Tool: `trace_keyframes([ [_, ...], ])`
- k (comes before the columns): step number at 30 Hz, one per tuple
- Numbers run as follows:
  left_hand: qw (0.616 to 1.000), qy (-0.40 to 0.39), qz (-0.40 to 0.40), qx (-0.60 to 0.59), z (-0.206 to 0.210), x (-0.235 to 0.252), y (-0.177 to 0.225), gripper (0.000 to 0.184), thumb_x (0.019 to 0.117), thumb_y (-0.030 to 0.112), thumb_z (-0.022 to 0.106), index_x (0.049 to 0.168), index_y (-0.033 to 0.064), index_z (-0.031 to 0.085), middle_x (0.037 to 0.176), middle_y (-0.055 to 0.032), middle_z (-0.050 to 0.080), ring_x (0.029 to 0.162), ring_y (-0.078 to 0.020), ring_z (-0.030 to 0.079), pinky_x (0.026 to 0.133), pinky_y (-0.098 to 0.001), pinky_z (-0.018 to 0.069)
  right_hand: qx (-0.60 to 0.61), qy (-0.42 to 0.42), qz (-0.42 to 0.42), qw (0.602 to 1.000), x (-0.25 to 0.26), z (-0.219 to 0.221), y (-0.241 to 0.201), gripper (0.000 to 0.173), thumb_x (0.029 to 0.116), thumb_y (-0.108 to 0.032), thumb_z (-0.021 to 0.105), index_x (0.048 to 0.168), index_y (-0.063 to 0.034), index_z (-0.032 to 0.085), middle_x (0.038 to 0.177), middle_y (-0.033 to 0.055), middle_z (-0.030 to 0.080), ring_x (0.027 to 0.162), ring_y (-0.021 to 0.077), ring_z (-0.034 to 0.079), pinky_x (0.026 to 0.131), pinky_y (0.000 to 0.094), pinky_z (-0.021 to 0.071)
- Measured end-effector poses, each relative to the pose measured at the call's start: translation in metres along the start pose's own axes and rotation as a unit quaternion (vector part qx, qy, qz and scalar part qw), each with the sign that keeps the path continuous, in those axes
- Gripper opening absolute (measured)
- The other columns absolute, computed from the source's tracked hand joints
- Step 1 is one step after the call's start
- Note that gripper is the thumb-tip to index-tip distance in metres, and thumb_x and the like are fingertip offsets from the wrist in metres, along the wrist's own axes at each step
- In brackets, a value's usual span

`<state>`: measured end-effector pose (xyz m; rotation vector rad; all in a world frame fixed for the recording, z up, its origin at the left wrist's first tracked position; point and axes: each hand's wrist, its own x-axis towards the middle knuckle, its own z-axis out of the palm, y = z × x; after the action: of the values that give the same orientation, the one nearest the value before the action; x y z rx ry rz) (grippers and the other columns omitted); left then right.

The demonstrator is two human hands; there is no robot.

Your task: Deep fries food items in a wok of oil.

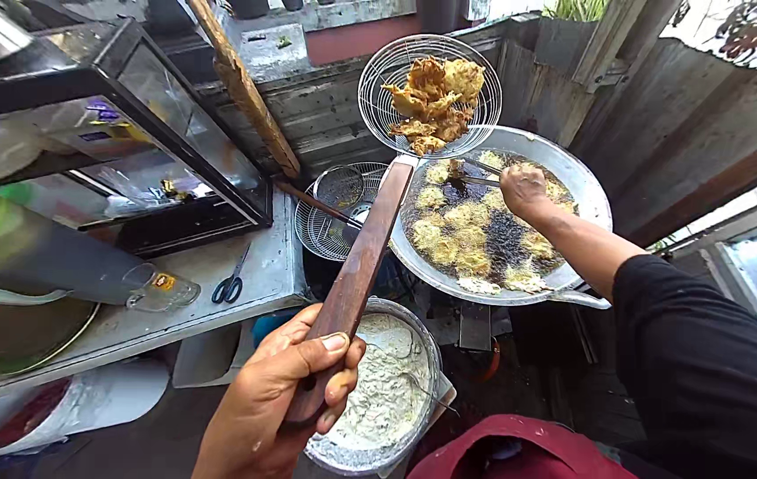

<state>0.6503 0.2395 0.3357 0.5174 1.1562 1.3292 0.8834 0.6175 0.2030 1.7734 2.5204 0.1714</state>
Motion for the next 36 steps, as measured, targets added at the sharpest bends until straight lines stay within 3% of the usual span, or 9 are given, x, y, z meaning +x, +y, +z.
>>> trace_keyframes([
  [7,0.999,0.026,-0.018,-0.009,-0.006,0.003,-0.013,0.024,0.0933,0.002,0.034,0.107,0.0069,0.054,0.07,-0.0033,0.062,0.041,-0.0025,0.052,0.035,-0.0144,0.0429,0.092,-0.095,0.1,0.986,-0.023,-0.033,0.024,0.031,0.0955,-0.019,0.066,0.116,0.0031,0.071,0.121,0.0322,0.067,0.117,0.0525,0.063,0.091,0.0744,0.0462],
  [15,0.998,0.048,-0.032,-0.018,-0.017,0.011,-0.03,0.025,0.0957,0.001,0.032,0.108,0.0049,0.054,0.068,-0.0038,0.061,0.041,-0.0022,0.053,0.034,-0.014,0.0422,0.227,-0.152,0.193,0.942,-0.029,-0.022,0.09,0.05,0.0944,-0.039,0.076,0.116,0.0062,0.07,0.124,0.0331,0.065,0.121,0.0494,0.06,0.097,0.0733,0.0442],
  [20,0.998,0.054,-0.036,-0.018,-0.022,0.015,-0.036,0.024,0.0971,0.0,0.032,0.106,0.0051,0.054,0.068,-0.004,0.06,0.041,-0.0026,0.053,0.034,-0.0141,0.042,0.378,-0.164,0.297,0.861,-0.055,-0.028,0.103,0.03,0.1008,-0.029,0.069,0.112,-0.0013,0.065,0.078,0.0012,0.048,0.06,0.0102,0.037,0.057,0.0297,0.0362],
  [24,0.997,0.055,-0.04,-0.022,-0.024,0.017,-0.037,0.025,0.0979,0.001,0.031,0.107,0.0046,0.055,0.068,-0.0048,0.061,0.042,-0.0032,0.053,0.034,-0.0144,0.0419,0.455,-0.178,0.346,0.801,-0.074,-0.032,0.112,0.02,0.103,-0.03,0.064,0.097,-0.0107,0.067,0.062,-0.0077,0.044,0.045,0.002,0.03,0.043,0.0193,0.0271],
  [27,0.997,0.052,-0.043,-0.027,-0.025,0.017,-0.036,0.027,0.0991,0.001,0.029,0.105,0.0045,0.055,0.069,-0.0049,0.061,0.042,-0.0026,0.053,0.035,-0.014,0.0425,0.386,-0.152,0.33,0.848,-0.085,-0.032,0.122,0.025,0.1009,-0.032,0.068,0.101,-0.0073,0.068,0.069,-0.0043,0.048,0.051,0.0045,0.035,0.05,0.0231,0.0329],
  [30,0.997,0.047,-0.043,-0.033,-0.026,0.017,-0.036,0.027,0.0992,0.001,0.029,0.103,0.0053,0.056,0.07,-0.0048,0.062,0.043,-0.0021,0.054,0.035,-0.0136,0.0428,0.291,-0.126,0.268,0.91,-0.106,-0.05,0.124,0.045,0.0993,-0.036,0.072,0.111,0.0078,0.069,0.105,0.0277,0.064,0.095,0.038,0.059,0.085,0.062,0.0452],
  [32,0.997,0.046,-0.042,-0.038,-0.027,0.016,-0.036,0.028,0.0997,0.001,0.029,0.103,0.0053,0.056,0.071,-0.0051,0.063,0.043,-0.0019,0.054,0.036,-0.0133,0.0428,0.28,-0.119,0.225,0.926,-0.126,-0.063,0.118,0.045,0.1,-0.036,0.071,0.111,0.0075,0.071,0.116,0.0351,0.065,0.113,0.0508,0.06,0.094,0.0738,0.0409],
  [34,0.997,0.042,-0.042,-0.044,-0.027,0.014,-0.035,0.029,0.1003,0.002,0.028,0.105,0.0053,0.057,0.072,-0.0051,0.063,0.044,-0.0014,0.054,0.036,-0.0127,0.0431,0.31,-0.13,0.186,0.923,-0.143,-0.071,0.104,0.038,0.1009,-0.031,0.071,0.11,0.006,0.071,0.108,0.0313,0.066,0.101,0.0449,0.061,0.089,0.0684,0.0438],
  [36,0.997,0.035,-0.043,-0.056,-0.03,0.011,-0.034,0.03,0.1007,0.002,0.027,0.106,0.0052,0.057,0.074,-0.0055,0.064,0.044,-0.0015,0.054,0.037,-0.0125,0.0431,0.342,-0.164,0.149,0.913,-0.153,-0.066,0.09,0.03,0.1017,-0.028,0.069,0.102,0.0015,0.071,0.081,0.0121,0.057,0.071,0.0211,0.048,0.067,0.0457,0.0426],
])
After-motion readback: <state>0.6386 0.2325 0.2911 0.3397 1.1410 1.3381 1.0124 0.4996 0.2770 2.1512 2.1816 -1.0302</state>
